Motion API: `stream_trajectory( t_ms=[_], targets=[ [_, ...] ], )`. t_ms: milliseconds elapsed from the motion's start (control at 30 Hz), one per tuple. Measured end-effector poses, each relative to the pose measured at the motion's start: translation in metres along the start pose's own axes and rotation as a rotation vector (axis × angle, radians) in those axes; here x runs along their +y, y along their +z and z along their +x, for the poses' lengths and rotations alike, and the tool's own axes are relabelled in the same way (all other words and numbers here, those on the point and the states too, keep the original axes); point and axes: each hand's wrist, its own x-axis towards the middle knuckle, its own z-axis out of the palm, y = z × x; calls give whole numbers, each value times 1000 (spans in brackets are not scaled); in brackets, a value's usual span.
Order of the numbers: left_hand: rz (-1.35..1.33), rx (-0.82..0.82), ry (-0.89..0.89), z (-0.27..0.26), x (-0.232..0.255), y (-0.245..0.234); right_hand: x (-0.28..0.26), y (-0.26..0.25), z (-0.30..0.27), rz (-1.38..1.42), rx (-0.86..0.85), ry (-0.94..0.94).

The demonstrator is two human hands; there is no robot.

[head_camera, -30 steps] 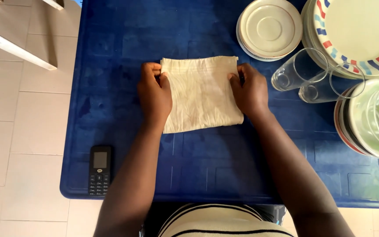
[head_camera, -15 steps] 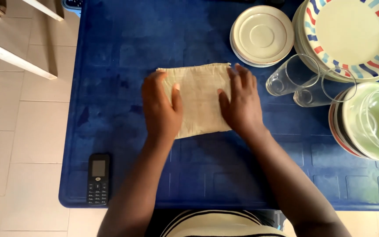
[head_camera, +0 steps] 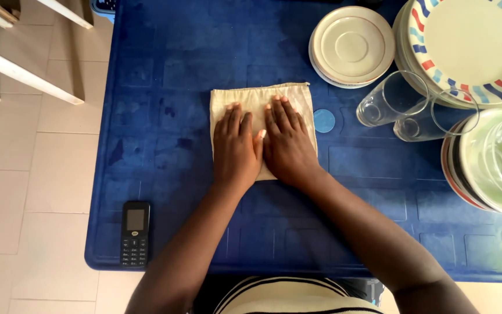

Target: Wiping a clear glass with a cloth after folding it.

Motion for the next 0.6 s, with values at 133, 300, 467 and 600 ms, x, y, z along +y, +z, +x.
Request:
stream_trajectory(
  t_ms=[133, 300, 467, 600],
  targets=[
    [23, -54, -30, 0, 1, -3, 2, 0, -3, -23, 13, -16],
    [96, -79, -53, -5, -5, 7, 4, 2, -5, -35, 23, -24],
    [126, -98, 15, -9, -12, 9, 11, -1, -8, -42, -1, -61],
    [122, -94, 38, -11, -12, 1, 14, -9, -11, -23, -20, -72]
  ],
)
